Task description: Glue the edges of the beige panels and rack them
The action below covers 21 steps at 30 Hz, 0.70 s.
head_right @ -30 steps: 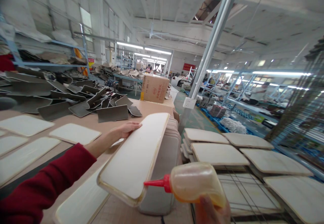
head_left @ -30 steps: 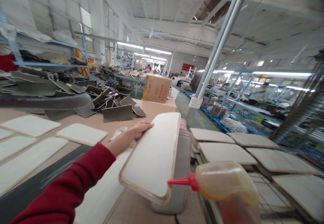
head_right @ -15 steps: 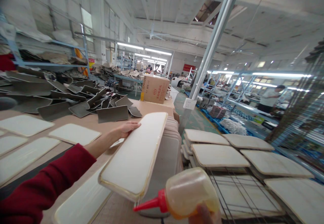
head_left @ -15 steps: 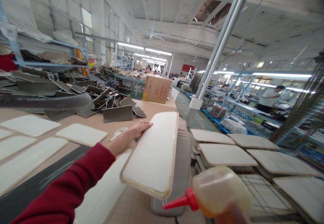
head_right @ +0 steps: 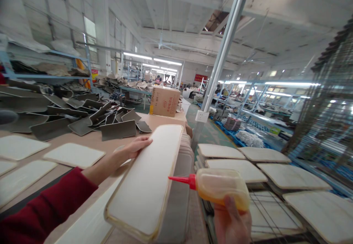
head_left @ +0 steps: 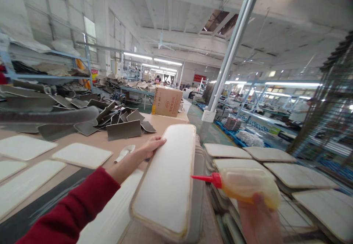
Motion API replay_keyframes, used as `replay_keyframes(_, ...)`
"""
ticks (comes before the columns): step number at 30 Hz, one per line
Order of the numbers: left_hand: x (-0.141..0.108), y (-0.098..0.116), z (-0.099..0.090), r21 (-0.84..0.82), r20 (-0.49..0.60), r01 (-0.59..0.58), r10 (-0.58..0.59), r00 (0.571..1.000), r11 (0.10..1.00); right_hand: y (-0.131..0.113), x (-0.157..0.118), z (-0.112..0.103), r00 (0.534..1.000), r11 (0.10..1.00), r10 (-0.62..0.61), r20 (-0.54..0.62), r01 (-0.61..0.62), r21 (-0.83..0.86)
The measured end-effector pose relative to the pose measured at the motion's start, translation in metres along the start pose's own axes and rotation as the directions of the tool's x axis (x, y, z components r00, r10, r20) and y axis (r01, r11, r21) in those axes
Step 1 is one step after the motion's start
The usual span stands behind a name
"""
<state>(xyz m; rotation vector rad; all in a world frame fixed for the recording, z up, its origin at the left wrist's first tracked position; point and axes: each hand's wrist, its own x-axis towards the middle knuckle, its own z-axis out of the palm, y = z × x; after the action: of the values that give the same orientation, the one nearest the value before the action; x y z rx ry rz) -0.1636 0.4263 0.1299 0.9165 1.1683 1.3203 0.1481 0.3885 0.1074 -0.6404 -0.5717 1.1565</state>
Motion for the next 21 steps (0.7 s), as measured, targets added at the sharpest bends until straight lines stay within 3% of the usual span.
replay_keyframes(14,-0.017,-0.007,0.034,0.005,0.105,0.017,-0.018,0.994,1.0,-0.002,0.037,0.029,0.958,0.971,-0.236,0.162,0.24,-0.007)
replay_keyframes(18,-0.021,-0.007,0.041,0.001,0.149,0.021,-0.021,0.989,1.0,0.006,0.042,0.019,0.962,0.972,-0.229,0.148,0.234,-0.018)
replay_keyframes(21,-0.017,-0.007,0.036,-0.006,0.116,0.009,-0.008,0.993,1.0,0.022,0.019,-0.003,0.988,0.992,-0.101,0.119,0.11,-0.066)
